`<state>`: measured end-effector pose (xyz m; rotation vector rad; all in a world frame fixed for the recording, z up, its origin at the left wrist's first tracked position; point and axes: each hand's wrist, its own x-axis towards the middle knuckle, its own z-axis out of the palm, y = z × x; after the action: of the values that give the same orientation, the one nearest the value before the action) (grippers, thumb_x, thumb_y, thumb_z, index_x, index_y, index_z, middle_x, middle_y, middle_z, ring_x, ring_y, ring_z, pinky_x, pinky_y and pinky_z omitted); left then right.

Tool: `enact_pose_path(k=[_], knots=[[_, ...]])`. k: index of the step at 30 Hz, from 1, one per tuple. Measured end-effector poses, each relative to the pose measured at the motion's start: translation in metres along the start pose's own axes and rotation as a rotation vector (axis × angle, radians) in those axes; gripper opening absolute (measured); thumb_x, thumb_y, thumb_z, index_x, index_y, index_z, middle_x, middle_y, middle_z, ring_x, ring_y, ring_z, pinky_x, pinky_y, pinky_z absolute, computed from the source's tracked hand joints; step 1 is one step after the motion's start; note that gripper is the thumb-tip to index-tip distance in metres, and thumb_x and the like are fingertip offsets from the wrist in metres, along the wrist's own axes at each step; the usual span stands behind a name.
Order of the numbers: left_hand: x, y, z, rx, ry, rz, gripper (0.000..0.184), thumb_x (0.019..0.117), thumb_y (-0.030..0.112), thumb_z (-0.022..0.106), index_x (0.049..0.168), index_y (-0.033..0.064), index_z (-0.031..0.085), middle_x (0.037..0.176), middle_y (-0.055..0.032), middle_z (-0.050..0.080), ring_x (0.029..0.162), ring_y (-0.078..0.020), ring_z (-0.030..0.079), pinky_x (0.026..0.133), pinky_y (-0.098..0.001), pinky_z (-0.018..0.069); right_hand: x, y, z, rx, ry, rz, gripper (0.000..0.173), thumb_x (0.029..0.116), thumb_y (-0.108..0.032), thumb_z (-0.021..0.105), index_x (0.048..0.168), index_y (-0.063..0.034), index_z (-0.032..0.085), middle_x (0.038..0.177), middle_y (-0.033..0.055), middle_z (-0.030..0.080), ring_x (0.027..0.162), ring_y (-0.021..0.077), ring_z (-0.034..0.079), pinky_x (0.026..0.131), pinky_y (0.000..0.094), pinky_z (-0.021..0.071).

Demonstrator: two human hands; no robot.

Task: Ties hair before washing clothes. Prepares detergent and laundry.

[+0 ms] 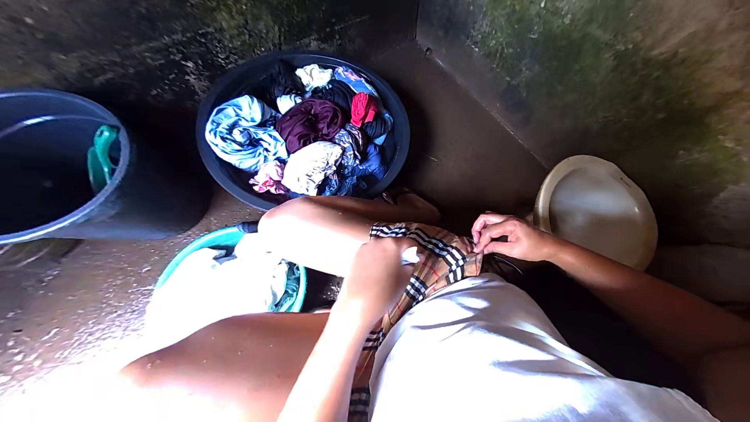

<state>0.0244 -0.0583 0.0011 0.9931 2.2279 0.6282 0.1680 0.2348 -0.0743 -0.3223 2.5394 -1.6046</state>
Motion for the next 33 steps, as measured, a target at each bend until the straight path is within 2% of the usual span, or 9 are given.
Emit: enact_pose_path(k=[4,10,12,14,16,18,24,27,33], knots=[[0.019,0.018,0.019,0.169,-0.167,-0.104,0.025,0.0977,0.02,0.061,0.118,0.0112,0.073,0.112,-0.0176,0.072,0.111,-0.0389,0.067,0.093,-0.0609,0.051,-0.013,0.0,-0.01,-0.069,-0.086,0.023,0.017,0.0966,-0.013,0.067,0.09,-0.0029,0.078,0.109,0.0076,0.068,0.113,0.0125,0.057,0.103,0.0262,0.0432],[0.01,0.014,0.034,0.207,-0.029,-0.053,0.028,0.0897,0.011,0.067,0.117,0.0079,0.073,0.104,-0.0189,0.074,0.099,-0.0408,0.071,0.083,-0.0614,0.0536,-0.009,-0.019,0.0,-0.336,-0.18,-0.049,0.019,0.0937,-0.024,0.071,0.095,-0.0049,0.073,0.109,0.0099,0.069,0.111,0.0236,0.06,0.102,0.0361,0.0449],[0.01,0.01,0.033,0.198,-0.007,-0.067,0.03,0.0929,0.021,0.068,0.12,0.0085,0.072,0.105,-0.0185,0.074,0.101,-0.0401,0.07,0.086,-0.0607,0.0536,-0.005,-0.025,0.005,-0.427,-0.146,-0.04,0.025,0.0906,-0.028,0.073,0.099,-0.0051,0.069,0.11,0.0114,0.069,0.111,0.0264,0.062,0.101,0.0398,0.048],[0.013,0.004,0.024,0.161,-0.029,-0.108,0.038,0.0935,0.033,0.072,0.123,0.0085,0.07,0.107,-0.0198,0.073,0.104,-0.0408,0.069,0.089,-0.0622,0.0526,0.001,-0.031,0.008,-0.398,-0.132,0.095,0.042,0.0863,-0.034,0.077,0.114,-0.0039,0.066,0.122,0.0129,0.067,0.119,0.0266,0.059,0.104,0.0416,0.0473],[0.02,0.0,0.011,0.133,-0.112,-0.165,0.049,0.092,0.036,0.076,0.131,0.0083,0.067,0.112,-0.0223,0.071,0.109,-0.0428,0.066,0.093,-0.0643,0.0499,0.01,-0.035,0.008,-0.27,-0.171,0.264,0.072,0.0837,-0.035,0.08,0.141,-0.0016,0.053,0.141,0.0158,0.058,0.132,0.0255,0.054,0.111,0.0405,0.0449],[0.027,-0.004,0.004,0.17,-0.168,-0.173,0.05,0.0901,0.035,0.079,0.131,0.0085,0.067,0.113,-0.0212,0.071,0.109,-0.0419,0.066,0.093,-0.0636,0.0505,0.018,-0.03,0.011,-0.166,-0.209,0.346,0.088,0.0809,-0.035,0.082,0.152,-0.001,0.042,0.144,0.0189,0.055,0.134,0.0256,0.053,0.112,0.0397,0.0432],[0.048,-0.006,0.002,0.17,-0.232,-0.018,0.05,0.0826,0.04,0.085,0.123,0.0129,0.072,0.104,-0.0165,0.073,0.101,-0.0376,0.068,0.089,-0.062,0.0518,0.04,-0.012,0.015,0.091,-0.263,0.415,0.089,0.0718,-0.015,0.088,0.15,-0.0015,0.048,0.151,0.0164,0.05,0.137,0.0206,0.051,0.114,0.0361,0.0434],[0.057,-0.005,0.004,0.159,-0.278,0.019,0.05,0.0797,0.039,0.088,0.12,0.0137,0.074,0.104,-0.0156,0.072,0.102,-0.0362,0.068,0.089,-0.0613,0.0514,0.042,-0.004,0.017,0.184,-0.265,0.345,0.092,0.0681,-0.016,0.089,0.149,-0.0024,0.048,0.146,0.0138,0.056,0.133,0.0153,0.054,0.112,0.0321,0.0459],[0.058,0.003,0.005,0.233,-0.34,0.057,0.049,0.0802,0.039,0.087,0.12,0.0153,0.073,0.105,-0.0127,0.072,0.102,-0.0331,0.068,0.089,-0.0585,0.0522,0.033,0.01,0.022,0.217,-0.264,0.178,0.094,0.0723,-0.021,0.087,0.154,-0.0029,0.044,0.154,0.0119,0.05,0.142,0.0144,0.047,0.119,0.0312,0.0382]])
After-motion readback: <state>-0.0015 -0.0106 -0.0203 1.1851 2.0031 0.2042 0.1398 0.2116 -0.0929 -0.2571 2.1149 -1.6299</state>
